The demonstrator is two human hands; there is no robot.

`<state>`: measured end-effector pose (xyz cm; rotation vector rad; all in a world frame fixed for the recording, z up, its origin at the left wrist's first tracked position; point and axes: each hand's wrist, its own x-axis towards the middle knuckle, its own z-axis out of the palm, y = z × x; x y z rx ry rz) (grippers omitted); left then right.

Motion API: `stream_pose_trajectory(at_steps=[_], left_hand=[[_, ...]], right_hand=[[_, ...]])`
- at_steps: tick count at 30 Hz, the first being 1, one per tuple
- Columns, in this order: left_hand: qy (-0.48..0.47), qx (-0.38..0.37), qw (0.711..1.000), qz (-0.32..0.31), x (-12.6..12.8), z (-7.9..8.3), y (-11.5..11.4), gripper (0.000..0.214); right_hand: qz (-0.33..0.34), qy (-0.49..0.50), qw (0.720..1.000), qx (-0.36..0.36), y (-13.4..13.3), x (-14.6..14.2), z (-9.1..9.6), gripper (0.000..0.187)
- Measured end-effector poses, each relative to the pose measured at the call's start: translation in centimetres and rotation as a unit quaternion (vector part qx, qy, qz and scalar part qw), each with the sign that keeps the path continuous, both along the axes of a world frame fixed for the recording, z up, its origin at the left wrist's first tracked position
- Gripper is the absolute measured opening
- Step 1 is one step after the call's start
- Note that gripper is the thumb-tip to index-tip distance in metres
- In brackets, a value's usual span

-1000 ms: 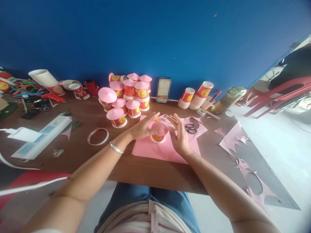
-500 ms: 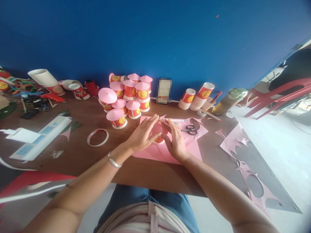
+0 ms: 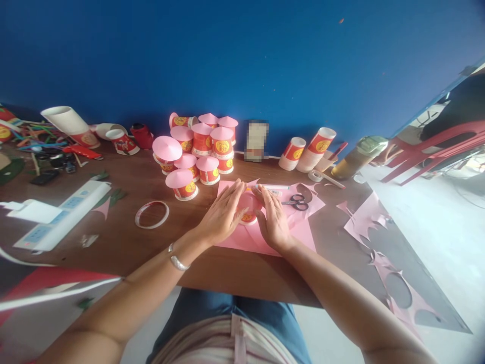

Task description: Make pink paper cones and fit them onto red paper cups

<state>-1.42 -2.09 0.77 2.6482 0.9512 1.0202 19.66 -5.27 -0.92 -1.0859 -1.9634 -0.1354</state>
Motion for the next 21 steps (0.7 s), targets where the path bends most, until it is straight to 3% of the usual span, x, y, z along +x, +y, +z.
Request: stream_pose_trajectory(at_steps=[9, 21], left_hand=[[-0.014, 0.028, 0.999, 0.006, 0.23, -0.05, -0.02, 0.075], [-0.046, 0.023, 0.999, 0.0, 0.18, 0.03, 0.24, 0.07]], right_hand=[[-0.014, 0.001, 0.999, -0.03, 0.03, 0.0, -0.22, 0.069], [-0.006, 0.014, 1.0, -0.017, 0.21, -0.26, -0.2, 0.07]])
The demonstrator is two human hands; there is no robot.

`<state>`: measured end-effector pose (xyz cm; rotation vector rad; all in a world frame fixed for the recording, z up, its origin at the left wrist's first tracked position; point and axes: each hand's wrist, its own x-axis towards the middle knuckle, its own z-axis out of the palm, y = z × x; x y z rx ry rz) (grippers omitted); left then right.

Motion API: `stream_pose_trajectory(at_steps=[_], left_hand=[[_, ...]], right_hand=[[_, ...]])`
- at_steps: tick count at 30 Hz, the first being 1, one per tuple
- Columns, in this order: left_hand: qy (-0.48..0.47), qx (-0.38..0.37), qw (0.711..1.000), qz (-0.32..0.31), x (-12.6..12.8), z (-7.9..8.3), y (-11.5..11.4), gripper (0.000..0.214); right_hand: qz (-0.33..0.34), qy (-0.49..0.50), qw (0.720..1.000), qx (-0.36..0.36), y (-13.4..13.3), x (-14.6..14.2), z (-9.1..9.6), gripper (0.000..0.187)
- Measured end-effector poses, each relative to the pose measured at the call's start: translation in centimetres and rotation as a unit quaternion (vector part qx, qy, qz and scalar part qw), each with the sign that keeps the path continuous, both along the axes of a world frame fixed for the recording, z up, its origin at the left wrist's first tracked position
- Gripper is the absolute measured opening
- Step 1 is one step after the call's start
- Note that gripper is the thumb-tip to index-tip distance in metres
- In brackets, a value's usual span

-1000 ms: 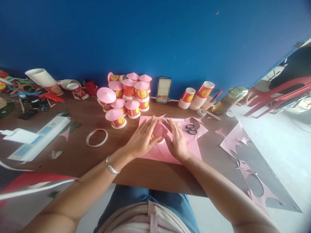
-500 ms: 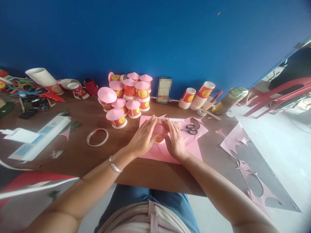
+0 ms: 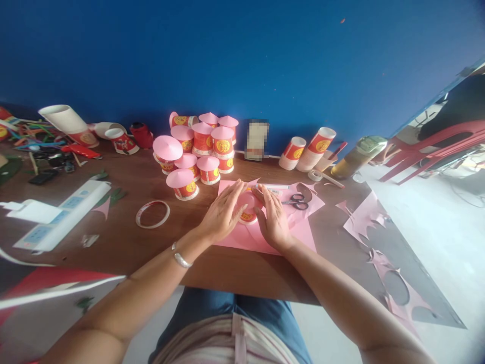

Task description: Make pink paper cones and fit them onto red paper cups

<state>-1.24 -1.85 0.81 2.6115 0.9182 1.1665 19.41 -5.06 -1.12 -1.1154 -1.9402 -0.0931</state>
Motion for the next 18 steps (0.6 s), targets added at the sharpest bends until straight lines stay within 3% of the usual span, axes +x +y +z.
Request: stream_pose_trajectory(at_steps=[10, 18], left_hand=[[0.005, -0.016, 1.0, 0.005, -0.1, -0.2, 0.3, 0.063], [-0.012, 0.001, 1.0, -0.004, -0.1, 0.3, 0.2, 0.066]], right_hand=[[-0.005, -0.01, 1.0, -0.003, -0.1, -0.2, 0.3, 0.065], [-0.011, 0.055, 0.998, -0.012, 0.0, 0.6, 1.0, 0.065]])
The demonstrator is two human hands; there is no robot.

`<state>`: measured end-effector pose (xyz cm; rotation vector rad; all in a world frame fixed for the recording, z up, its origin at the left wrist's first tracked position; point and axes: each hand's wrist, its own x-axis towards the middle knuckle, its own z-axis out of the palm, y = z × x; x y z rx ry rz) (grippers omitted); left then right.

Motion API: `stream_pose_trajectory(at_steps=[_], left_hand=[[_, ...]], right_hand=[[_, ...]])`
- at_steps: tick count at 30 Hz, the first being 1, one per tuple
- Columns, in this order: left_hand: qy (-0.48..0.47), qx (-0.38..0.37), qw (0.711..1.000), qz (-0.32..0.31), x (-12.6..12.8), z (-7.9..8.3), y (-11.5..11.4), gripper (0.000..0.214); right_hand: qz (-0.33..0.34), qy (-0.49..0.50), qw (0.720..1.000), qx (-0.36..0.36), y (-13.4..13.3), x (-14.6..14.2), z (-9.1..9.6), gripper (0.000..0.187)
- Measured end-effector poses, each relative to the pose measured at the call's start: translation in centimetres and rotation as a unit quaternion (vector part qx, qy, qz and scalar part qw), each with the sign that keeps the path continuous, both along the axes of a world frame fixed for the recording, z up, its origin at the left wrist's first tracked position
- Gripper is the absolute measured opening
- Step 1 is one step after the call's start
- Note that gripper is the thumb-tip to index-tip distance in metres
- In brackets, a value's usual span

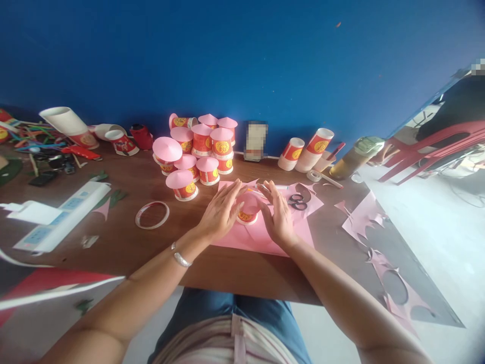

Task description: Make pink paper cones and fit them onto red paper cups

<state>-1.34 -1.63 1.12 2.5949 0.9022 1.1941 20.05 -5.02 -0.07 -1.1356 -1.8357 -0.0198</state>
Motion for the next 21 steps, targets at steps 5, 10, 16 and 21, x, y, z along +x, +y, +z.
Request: stream_pose_trajectory(at_steps=[5, 10, 16, 21], left_hand=[[0.015, -0.012, 1.0, 0.004, 0.06, -0.25, 0.2, 0.064], [0.013, -0.003, 1.0, 0.001, 0.05, -0.24, 0.27, 0.064], [-0.031, -0.041, 0.999, -0.01, 0.24, 0.2, 0.16, 0.065], [-0.03, -0.068, 0.997, -0.013, 0.29, 0.26, 0.14, 0.068]], right_hand=[[0.015, -0.027, 0.999, 0.008, 0.24, 0.09, -0.14, 0.067], [0.023, -0.034, 0.999, 0.021, 0.27, -0.01, -0.22, 0.069], [0.015, -0.003, 1.0, -0.023, 0.07, 0.06, -0.13, 0.064], [0.02, -0.001, 0.999, -0.031, 0.23, -0.06, -0.42, 0.068]])
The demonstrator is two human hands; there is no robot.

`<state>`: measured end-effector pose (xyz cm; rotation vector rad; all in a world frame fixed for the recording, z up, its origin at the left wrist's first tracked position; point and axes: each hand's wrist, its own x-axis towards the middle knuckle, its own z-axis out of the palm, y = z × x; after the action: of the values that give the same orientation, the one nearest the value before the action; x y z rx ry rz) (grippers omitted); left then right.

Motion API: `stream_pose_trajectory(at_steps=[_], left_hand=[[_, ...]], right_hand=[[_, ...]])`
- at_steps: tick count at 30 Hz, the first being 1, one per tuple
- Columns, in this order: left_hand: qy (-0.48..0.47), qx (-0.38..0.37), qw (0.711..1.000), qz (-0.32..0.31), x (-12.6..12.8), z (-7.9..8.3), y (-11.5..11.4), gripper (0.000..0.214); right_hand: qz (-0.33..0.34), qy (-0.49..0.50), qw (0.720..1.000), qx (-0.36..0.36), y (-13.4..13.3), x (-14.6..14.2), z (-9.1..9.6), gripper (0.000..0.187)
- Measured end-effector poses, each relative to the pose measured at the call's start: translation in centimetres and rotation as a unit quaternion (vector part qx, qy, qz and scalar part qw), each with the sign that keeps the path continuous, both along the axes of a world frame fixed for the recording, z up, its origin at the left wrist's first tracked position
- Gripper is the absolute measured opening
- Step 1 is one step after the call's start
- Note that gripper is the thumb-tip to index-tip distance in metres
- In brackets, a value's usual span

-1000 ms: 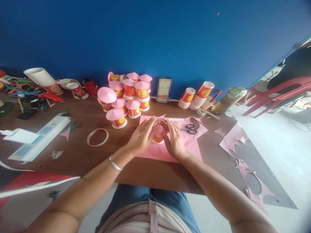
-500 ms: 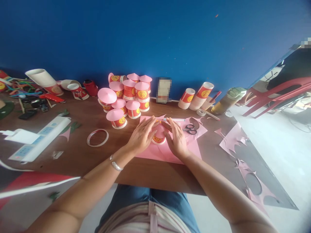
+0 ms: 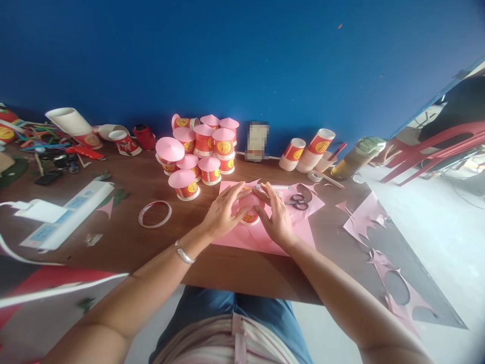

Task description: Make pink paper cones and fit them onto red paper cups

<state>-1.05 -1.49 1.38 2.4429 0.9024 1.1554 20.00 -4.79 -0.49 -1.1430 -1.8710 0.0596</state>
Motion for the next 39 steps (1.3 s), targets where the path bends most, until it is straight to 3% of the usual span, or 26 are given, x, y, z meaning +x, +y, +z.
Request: stream_pose_trajectory(at_steps=[6, 11, 20, 28, 35, 39], left_hand=[[-0.006, -0.037, 0.999, 0.018, -0.13, -0.11, -0.07, 0.07], [-0.047, -0.072, 0.996, -0.002, -0.13, 0.16, -0.35, 0.061], [-0.055, -0.081, 0.995, -0.015, -0.2, 0.05, -0.05, 0.062], [-0.076, -0.084, 0.993, -0.027, 0.27, 0.38, -0.38, 0.064], [-0.091, -0.138, 0.986, -0.033, 0.46, 0.3, -0.33, 0.068], [-0.101, -0.143, 0.984, -0.041, 0.19, 0.43, -0.45, 0.068]], right_hand=[[0.005, 0.005, 1.0, -0.02, -0.03, -0.02, -0.28, 0.07], [0.015, 0.014, 0.999, -0.034, -0.06, -0.04, -0.44, 0.075], [0.015, 0.035, 0.997, -0.062, 0.0, -0.23, -0.4, 0.077], [0.036, 0.094, 0.993, -0.063, -0.19, -0.08, -0.2, 0.057], [0.027, 0.103, 0.988, -0.111, -0.1, -0.14, -0.29, 0.069], [0.037, 0.111, 0.988, -0.1, -0.13, 0.07, -0.17, 0.069]])
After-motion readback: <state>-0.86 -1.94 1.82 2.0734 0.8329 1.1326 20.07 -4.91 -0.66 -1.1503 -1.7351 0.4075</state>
